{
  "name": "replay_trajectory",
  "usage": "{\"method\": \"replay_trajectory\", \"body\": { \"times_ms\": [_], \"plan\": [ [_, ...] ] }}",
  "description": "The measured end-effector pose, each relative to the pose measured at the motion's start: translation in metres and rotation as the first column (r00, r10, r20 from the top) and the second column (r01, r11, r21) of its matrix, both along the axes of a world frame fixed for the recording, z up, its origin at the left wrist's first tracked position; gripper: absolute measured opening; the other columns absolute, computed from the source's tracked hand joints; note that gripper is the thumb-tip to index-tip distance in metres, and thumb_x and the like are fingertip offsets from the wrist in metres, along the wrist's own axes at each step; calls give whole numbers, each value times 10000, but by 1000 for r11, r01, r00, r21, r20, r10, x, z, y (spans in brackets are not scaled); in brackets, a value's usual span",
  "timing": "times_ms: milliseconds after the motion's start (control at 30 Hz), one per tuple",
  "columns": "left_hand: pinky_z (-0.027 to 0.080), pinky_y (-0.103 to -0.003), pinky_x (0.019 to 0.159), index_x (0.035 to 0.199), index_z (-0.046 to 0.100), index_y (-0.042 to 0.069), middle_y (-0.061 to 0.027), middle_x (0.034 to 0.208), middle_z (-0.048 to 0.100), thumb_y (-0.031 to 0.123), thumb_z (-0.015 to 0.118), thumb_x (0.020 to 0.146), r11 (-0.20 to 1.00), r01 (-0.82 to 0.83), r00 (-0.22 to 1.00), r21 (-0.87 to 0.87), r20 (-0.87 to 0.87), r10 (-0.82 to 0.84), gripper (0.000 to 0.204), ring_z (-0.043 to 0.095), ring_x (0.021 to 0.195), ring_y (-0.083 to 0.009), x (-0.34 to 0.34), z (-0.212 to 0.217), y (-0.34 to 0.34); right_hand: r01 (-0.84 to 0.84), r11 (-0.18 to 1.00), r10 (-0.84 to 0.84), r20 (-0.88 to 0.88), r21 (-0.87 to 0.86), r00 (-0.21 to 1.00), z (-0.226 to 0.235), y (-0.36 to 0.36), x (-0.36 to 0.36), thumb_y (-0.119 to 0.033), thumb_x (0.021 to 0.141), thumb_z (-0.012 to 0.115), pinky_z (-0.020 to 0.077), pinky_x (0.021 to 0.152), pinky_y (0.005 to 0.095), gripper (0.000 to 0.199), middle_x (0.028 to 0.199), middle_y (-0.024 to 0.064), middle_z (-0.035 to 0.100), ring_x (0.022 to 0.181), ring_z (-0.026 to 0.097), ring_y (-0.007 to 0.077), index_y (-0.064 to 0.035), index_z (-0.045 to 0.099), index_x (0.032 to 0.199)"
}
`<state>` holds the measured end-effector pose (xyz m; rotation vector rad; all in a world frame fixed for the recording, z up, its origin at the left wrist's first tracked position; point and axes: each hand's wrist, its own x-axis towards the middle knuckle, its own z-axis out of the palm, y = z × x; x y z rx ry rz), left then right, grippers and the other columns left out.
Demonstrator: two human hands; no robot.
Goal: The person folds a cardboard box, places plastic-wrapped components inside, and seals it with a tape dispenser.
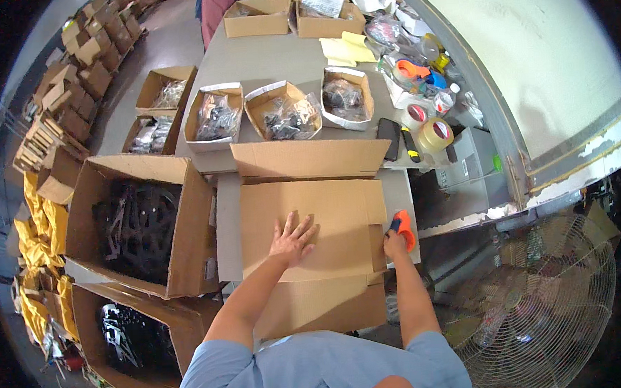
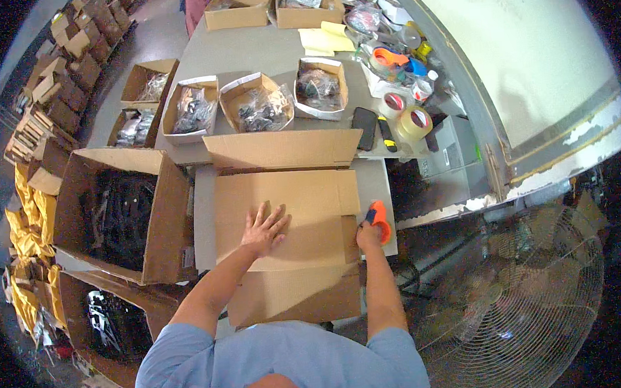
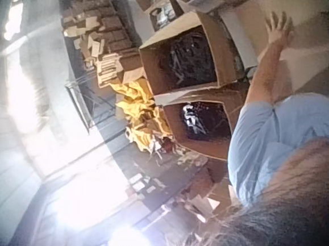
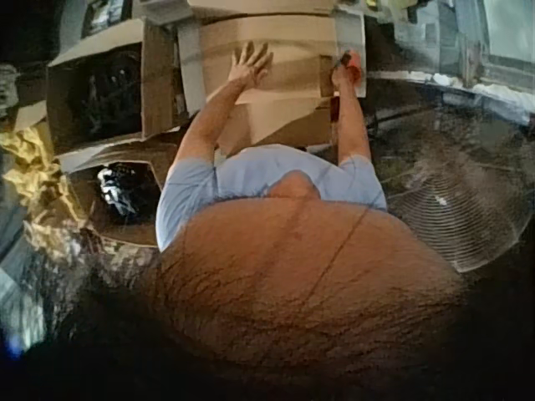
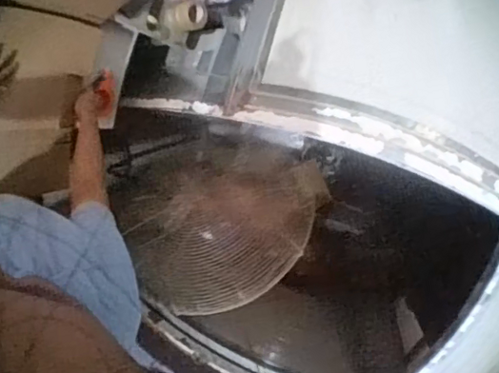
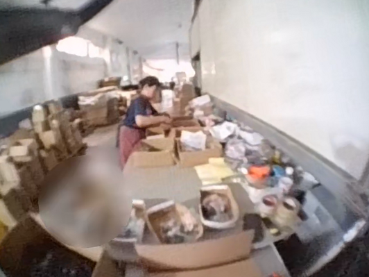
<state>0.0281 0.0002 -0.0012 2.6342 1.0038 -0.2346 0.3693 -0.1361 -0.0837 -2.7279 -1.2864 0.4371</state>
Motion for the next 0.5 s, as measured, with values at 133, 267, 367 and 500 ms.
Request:
{"method": "replay_trajectory", "body": {
  "times_ms": [133,267,367,500],
  "plan": [
    [76,-630,1087,1449,237,321,43,1546,99,482,380,937,999,-33,998,-15,60,33,556,1,1417,-345,-11,-8,6,201,901,-188,-72,385,979,96,33,-21,-191,700,725,453,809,484,512,980,234,538,906,549,433,-50,429,1094],
    [104,-634,1081,1437,283,279,29,1537,151,463,388,939,1000,-24,996,7,88,23,541,51,1414,-347,-14,-18,4,-249,873,205,148,419,967,172,82,-96,-271,781,655,461,867,438,532,1112,237,559,1012,561,395,-89,471,1245],
    [134,-638,1072,1423,315,237,16,1528,185,441,385,944,998,-20,992,62,127,12,525,87,1411,-346,-14,-33,3,-360,919,394,-328,159,859,181,143,-139,-250,822,595,462,866,399,427,1203,190,561,1051,570,327,-80,561,1212],
    [151,-643,1065,1411,333,187,0,1512,236,379,412,942,994,-25,981,103,196,4,513,115,1406,-353,-15,-41,1,-292,804,376,-62,519,925,153,178,-178,-187,836,575,455,889,382,371,1150,174,592,1038,573,334,-46,577,1179]
  ]
}}
